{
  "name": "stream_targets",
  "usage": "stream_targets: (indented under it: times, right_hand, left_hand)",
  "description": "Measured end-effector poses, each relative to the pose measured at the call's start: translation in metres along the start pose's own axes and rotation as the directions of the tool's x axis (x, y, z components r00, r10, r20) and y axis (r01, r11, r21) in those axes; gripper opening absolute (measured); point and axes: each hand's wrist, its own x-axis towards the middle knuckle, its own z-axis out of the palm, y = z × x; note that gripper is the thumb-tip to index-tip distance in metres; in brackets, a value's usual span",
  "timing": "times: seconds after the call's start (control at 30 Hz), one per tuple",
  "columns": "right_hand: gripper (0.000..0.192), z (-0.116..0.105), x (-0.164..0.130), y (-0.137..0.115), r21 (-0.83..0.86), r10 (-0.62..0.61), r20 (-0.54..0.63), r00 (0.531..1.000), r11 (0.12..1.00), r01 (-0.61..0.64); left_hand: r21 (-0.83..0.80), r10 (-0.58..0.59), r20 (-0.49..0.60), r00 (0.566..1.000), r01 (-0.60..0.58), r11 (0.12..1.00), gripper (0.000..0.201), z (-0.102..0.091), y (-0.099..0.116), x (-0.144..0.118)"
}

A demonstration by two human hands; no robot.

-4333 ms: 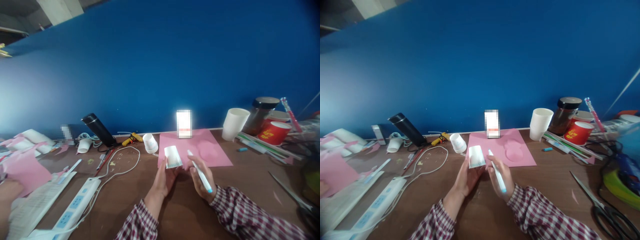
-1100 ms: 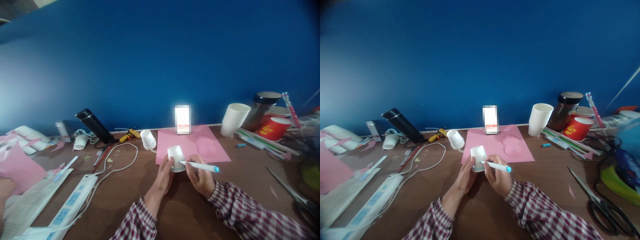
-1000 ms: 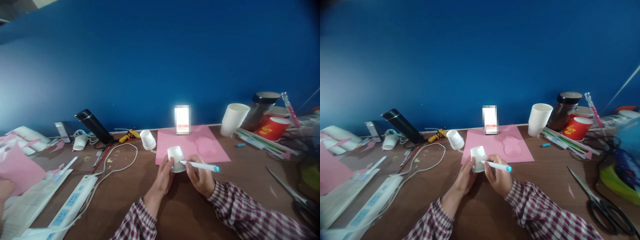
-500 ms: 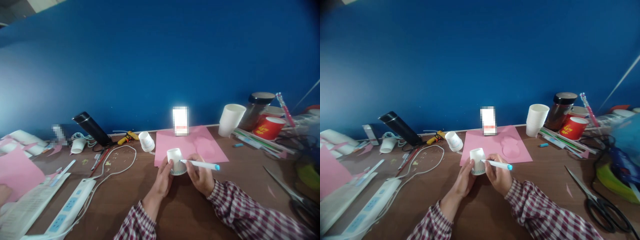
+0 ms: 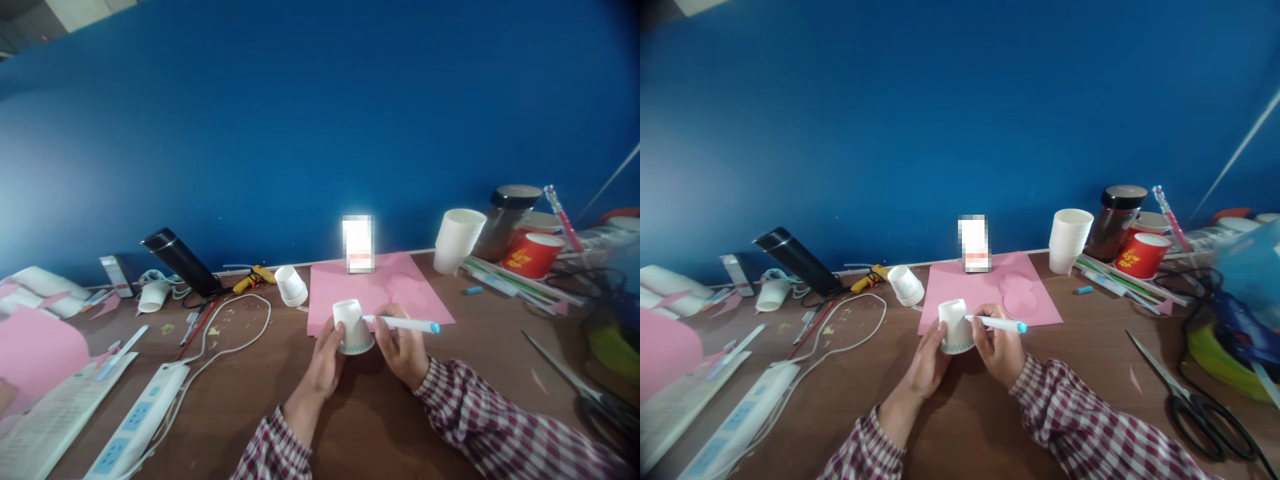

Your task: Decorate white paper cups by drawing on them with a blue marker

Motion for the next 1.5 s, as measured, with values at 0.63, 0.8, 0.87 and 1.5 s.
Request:
stream_targets:
  times: [0.63,0.8,0.87,1.5]
  right_hand:
    - [0.005,-0.0004,0.0000,0.0005,-0.004,-0.014,0.017,1.000,1.000,0.014]
    - [0.005,-0.0007,0.0003,-0.0015,0.011,-0.011,-0.016,1.000,1.000,0.011]
    - [0.005,-0.0010,0.0008,-0.0028,0.028,0.008,-0.046,0.999,1.000,-0.007]
    - [0.005,0.0007,-0.0015,-0.0009,0.030,-0.001,-0.044,0.999,1.000,0.002]
  left_hand:
    - [0.014,-0.014,-0.019,1.000,0.014,1.000,0.029,0.0007,0.0005,-0.0002]
    - [0.013,-0.006,-0.005,1.000,0.006,1.000,0.027,0.0010,0.0007,0.0001]
    - [0.009,-0.005,-0.010,1.000,0.005,1.000,0.029,-0.0004,-0.0002,0.0010]
    - [-0.004,-0.007,-0.023,1.000,0.007,1.000,0.032,0.0003,-0.0004,0.0014]
